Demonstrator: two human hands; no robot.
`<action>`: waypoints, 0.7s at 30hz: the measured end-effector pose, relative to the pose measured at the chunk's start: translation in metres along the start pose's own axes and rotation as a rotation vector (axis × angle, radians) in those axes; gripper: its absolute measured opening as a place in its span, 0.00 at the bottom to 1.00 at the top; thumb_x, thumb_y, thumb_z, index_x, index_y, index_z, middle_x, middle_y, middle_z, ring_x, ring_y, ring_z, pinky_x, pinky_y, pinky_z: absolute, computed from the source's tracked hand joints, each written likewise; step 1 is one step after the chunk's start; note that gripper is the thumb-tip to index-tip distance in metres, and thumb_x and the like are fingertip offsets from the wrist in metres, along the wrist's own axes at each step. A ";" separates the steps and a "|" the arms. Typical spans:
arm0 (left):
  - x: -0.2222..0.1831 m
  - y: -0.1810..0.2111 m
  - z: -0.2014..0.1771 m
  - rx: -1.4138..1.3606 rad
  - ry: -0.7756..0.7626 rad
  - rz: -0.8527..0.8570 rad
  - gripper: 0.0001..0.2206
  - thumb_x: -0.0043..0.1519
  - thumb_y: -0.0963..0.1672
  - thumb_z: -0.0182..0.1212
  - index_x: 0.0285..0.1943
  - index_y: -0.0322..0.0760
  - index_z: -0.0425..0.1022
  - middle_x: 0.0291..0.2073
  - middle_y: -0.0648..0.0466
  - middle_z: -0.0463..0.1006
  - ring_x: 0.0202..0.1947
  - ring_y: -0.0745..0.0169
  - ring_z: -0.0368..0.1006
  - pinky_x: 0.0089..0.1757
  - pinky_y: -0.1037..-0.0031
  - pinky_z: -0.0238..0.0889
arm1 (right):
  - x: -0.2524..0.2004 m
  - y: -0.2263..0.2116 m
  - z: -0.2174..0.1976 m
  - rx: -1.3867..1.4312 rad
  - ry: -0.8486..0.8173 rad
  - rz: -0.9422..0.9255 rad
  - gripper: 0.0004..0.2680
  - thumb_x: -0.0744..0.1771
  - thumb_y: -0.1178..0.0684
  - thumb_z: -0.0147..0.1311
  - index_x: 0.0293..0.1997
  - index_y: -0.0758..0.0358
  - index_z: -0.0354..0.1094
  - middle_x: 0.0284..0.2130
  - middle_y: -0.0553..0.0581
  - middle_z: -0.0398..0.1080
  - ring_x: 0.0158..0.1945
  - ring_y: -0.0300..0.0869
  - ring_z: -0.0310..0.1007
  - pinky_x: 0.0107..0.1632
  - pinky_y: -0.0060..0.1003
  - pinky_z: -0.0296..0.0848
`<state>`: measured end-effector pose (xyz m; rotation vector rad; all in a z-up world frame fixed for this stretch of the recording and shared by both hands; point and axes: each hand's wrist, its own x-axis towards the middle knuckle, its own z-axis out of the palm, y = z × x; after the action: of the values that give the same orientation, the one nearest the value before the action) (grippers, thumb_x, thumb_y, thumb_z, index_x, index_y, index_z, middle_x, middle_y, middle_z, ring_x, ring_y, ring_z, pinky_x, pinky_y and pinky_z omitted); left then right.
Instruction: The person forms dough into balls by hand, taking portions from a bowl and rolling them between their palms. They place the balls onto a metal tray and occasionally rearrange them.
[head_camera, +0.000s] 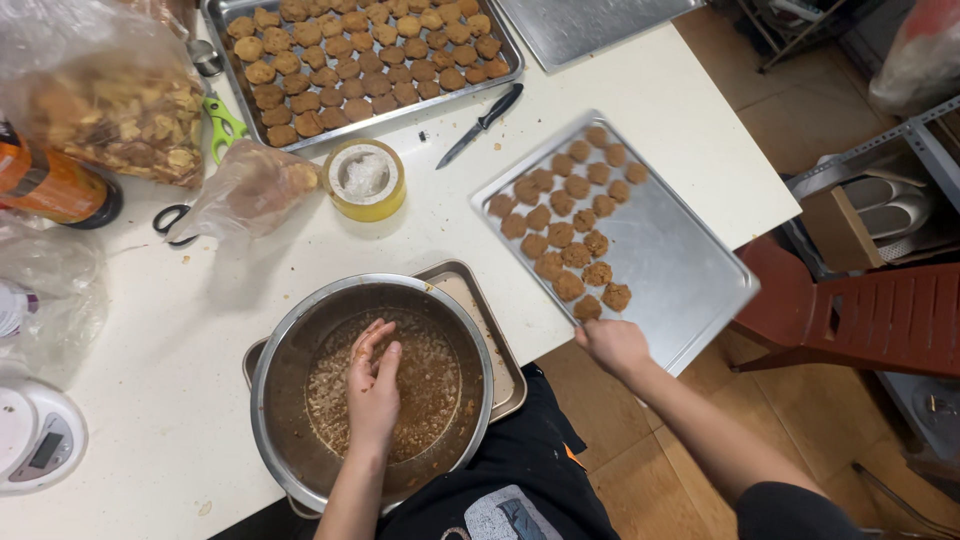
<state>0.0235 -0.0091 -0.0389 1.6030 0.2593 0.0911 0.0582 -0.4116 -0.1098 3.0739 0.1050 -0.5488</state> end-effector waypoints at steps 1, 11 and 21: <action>0.000 0.002 -0.001 0.002 0.007 0.001 0.15 0.66 0.44 0.55 0.60 0.33 0.75 0.68 0.46 0.66 0.68 0.53 0.64 0.61 0.65 0.60 | 0.007 -0.014 -0.006 0.000 0.001 -0.007 0.16 0.69 0.39 0.42 0.34 0.59 0.74 0.32 0.60 0.78 0.38 0.54 0.78 0.44 0.52 0.76; -0.002 0.007 -0.006 0.061 0.051 0.009 0.15 0.66 0.44 0.56 0.59 0.33 0.76 0.67 0.45 0.67 0.68 0.53 0.63 0.61 0.64 0.61 | 0.082 -0.068 -0.065 0.589 0.175 -0.064 0.15 0.69 0.41 0.50 0.31 0.60 0.77 0.28 0.63 0.78 0.33 0.54 0.78 0.41 0.50 0.76; 0.000 0.000 0.002 0.064 0.000 0.009 0.15 0.65 0.44 0.56 0.59 0.35 0.76 0.68 0.44 0.67 0.68 0.53 0.64 0.60 0.65 0.63 | -0.022 -0.027 -0.045 0.136 -0.082 -0.457 0.10 0.61 0.44 0.62 0.34 0.58 0.74 0.33 0.56 0.75 0.36 0.54 0.76 0.38 0.50 0.75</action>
<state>0.0241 -0.0115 -0.0389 1.6675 0.2572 0.0906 0.0509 -0.3852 -0.0602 3.1524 0.8134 -0.7199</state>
